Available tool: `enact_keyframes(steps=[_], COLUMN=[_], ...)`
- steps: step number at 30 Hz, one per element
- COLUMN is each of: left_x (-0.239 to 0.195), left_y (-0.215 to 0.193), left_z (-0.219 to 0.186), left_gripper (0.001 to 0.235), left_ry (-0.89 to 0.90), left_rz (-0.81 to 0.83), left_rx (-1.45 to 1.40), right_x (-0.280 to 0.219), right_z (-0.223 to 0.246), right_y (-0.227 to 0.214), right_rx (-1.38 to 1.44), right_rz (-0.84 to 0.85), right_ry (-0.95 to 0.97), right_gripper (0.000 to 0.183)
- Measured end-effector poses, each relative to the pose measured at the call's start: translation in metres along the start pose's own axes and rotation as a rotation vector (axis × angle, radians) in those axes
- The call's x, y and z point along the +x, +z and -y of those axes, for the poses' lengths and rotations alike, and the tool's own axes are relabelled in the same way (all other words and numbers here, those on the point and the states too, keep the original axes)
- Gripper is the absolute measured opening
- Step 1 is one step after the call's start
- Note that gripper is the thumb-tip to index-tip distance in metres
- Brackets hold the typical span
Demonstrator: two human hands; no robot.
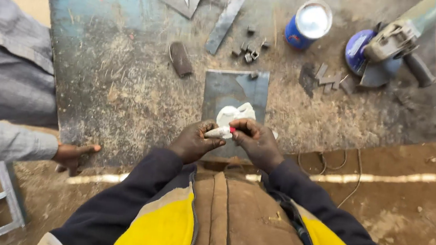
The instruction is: Mixing filler material on a metal plate using a spreader and preparing to apply it to a metal structure
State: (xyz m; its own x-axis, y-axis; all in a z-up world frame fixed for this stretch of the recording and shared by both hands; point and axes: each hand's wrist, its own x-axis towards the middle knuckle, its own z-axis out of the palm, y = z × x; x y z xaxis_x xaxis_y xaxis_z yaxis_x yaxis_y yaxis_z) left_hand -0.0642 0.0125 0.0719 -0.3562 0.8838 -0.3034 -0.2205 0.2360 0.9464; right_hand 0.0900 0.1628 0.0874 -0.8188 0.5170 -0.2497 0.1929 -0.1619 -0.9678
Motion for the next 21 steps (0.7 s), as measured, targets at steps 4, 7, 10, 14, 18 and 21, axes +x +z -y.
enact_keyframes(steps=[4, 7, 10, 14, 18, 21], left_x=[-0.005, -0.003, -0.01, -0.014, -0.014, -0.018], left_y=[-0.013, -0.021, -0.027, -0.032, -0.032, -0.029], left_z=[-0.007, 0.005, -0.012, -0.037, -0.043, -0.052], left_gripper=[0.018, 0.018, 0.017, 0.017, 0.02, 0.018], left_ry=[0.002, -0.007, 0.017, 0.035, 0.046, 0.103], left_rz=[0.017, 0.035, 0.04, 0.054, 0.057, 0.052], left_rx=[0.162, 0.178, 0.292, 0.504, 0.69, 0.691], right_x=[-0.007, -0.01, -0.015, -0.018, -0.021, -0.026], right_z=[-0.003, 0.007, 0.022, 0.051, 0.055, 0.042], right_y=[0.012, 0.023, 0.028, 0.035, 0.04, 0.036], right_rx=[0.124, 0.085, -0.131, -0.575, -0.634, -0.711], right_rz=[-0.032, -0.077, -0.1, -0.153, -0.158, -0.198], right_ry=[0.009, -0.017, -0.118, -0.375, -0.459, -0.392], right_gripper=[0.025, 0.023, 0.021, 0.014, 0.009, 0.02])
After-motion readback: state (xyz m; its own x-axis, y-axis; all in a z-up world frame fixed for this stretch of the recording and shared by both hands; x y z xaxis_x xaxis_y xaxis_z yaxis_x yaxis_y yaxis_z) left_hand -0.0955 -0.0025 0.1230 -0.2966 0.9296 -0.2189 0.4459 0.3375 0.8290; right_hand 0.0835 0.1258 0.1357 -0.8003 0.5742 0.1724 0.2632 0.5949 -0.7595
